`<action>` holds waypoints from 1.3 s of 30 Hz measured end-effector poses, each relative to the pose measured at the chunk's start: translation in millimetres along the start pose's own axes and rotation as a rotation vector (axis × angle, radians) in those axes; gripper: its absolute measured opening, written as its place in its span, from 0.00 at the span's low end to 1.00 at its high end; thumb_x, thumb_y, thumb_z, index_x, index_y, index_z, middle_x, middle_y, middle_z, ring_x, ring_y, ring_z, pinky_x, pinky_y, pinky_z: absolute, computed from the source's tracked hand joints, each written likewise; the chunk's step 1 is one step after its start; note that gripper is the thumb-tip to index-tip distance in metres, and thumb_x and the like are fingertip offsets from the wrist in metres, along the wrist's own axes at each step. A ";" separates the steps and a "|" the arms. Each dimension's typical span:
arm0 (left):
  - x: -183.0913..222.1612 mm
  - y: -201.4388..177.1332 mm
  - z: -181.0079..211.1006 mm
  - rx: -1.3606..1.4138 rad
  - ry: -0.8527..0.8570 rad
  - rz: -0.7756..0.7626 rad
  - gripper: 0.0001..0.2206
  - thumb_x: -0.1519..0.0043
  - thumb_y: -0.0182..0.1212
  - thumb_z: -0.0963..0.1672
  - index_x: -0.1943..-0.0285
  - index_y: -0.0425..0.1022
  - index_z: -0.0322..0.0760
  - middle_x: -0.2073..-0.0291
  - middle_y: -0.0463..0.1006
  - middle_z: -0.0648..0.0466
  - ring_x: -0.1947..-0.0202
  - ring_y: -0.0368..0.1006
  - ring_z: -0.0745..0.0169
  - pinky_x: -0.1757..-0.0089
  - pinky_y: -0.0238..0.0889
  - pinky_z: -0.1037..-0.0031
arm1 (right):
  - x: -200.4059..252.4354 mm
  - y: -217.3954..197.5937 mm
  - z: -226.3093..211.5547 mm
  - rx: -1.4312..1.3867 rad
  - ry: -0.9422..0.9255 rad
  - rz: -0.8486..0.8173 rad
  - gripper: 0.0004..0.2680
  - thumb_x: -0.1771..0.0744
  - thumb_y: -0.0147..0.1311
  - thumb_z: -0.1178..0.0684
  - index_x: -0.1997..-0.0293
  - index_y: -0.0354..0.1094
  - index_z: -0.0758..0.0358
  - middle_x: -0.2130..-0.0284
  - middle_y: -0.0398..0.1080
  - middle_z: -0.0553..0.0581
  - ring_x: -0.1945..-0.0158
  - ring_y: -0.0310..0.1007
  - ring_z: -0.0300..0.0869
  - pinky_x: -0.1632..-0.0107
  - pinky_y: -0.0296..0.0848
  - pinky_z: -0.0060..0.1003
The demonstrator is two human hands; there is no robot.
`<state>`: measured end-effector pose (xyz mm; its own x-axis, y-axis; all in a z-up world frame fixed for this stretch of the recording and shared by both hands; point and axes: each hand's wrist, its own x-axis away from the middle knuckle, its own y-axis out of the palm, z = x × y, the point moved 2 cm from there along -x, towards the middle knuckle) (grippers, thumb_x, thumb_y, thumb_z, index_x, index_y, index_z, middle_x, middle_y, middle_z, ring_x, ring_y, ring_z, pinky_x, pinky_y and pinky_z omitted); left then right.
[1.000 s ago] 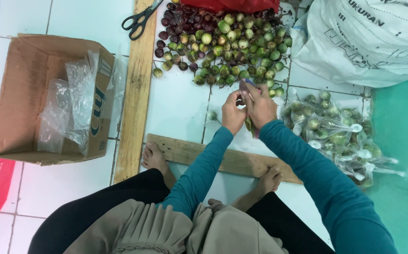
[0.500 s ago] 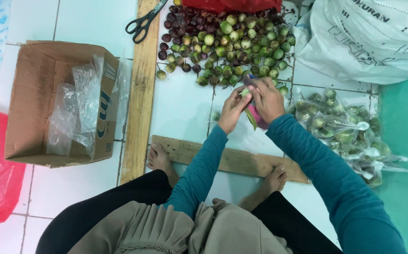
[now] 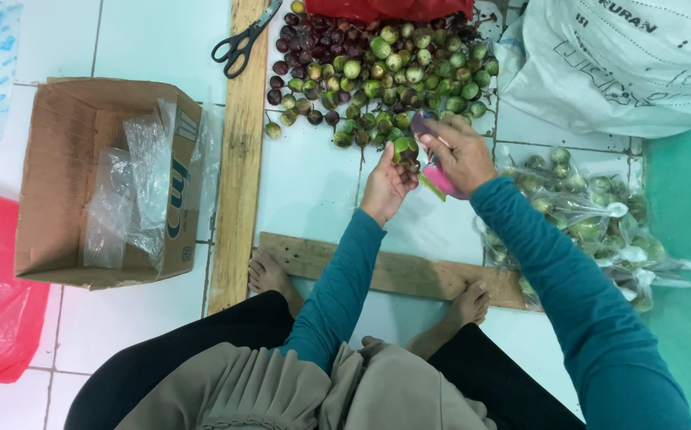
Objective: Trimming stems of small fruits with a knife and placing them into plastic bags
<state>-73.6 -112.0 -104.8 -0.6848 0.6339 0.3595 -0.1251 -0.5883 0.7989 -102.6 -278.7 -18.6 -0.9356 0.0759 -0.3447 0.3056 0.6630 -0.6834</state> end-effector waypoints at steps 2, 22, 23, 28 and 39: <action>1.5 12.2 4.1 0.061 -0.040 -0.003 0.26 0.30 0.51 0.60 0.50 0.76 0.36 0.66 0.81 0.52 0.68 0.79 0.62 0.65 0.74 0.75 | 5.0 14.6 -8.8 -0.022 -0.014 -0.025 0.10 0.28 0.58 0.47 0.40 0.76 0.50 0.51 0.72 0.63 0.49 0.73 0.67 0.51 0.74 0.60; -11.3 -15.1 -19.1 0.404 -0.124 -0.039 0.20 0.32 0.64 0.55 0.45 0.77 0.37 0.57 0.84 0.52 0.56 0.82 0.58 0.51 0.79 0.68 | 14.2 41.2 0.7 0.231 -0.052 -0.145 0.15 0.27 0.48 0.42 0.32 0.66 0.52 0.38 0.67 0.58 0.53 0.76 0.66 0.55 0.77 0.63; -5.6 -10.8 -19.6 0.432 -0.159 -0.060 0.21 0.32 0.63 0.55 0.46 0.76 0.36 0.57 0.83 0.51 0.57 0.82 0.57 0.52 0.80 0.68 | 14.1 44.8 12.9 0.183 -0.028 -0.157 0.13 0.27 0.50 0.43 0.37 0.69 0.52 0.44 0.69 0.58 0.54 0.76 0.66 0.55 0.77 0.62; -26.0 -33.0 -36.2 0.492 -0.194 -0.079 0.21 0.32 0.64 0.53 0.46 0.76 0.31 0.57 0.82 0.47 0.59 0.83 0.55 0.56 0.81 0.73 | 1.1 39.8 24.6 -0.031 0.087 -0.120 0.09 0.28 0.57 0.44 0.49 0.75 0.54 0.61 0.72 0.56 0.54 0.76 0.63 0.55 0.76 0.54; -19.6 -16.7 -28.5 0.240 0.105 0.160 0.17 0.34 0.70 0.46 0.41 0.69 0.39 0.52 0.78 0.48 0.53 0.79 0.58 0.50 0.77 0.70 | 14.2 53.0 -3.1 -0.052 0.274 -0.123 0.18 0.23 0.37 0.43 0.35 0.64 0.69 0.52 0.61 0.69 0.50 0.66 0.76 0.48 0.72 0.63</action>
<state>-78.6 -129.0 -139.0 -0.7542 0.4797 0.4485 0.1555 -0.5331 0.8316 -100.2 -240.2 -57.7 -0.9800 0.1864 -0.0701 0.1844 0.7166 -0.6726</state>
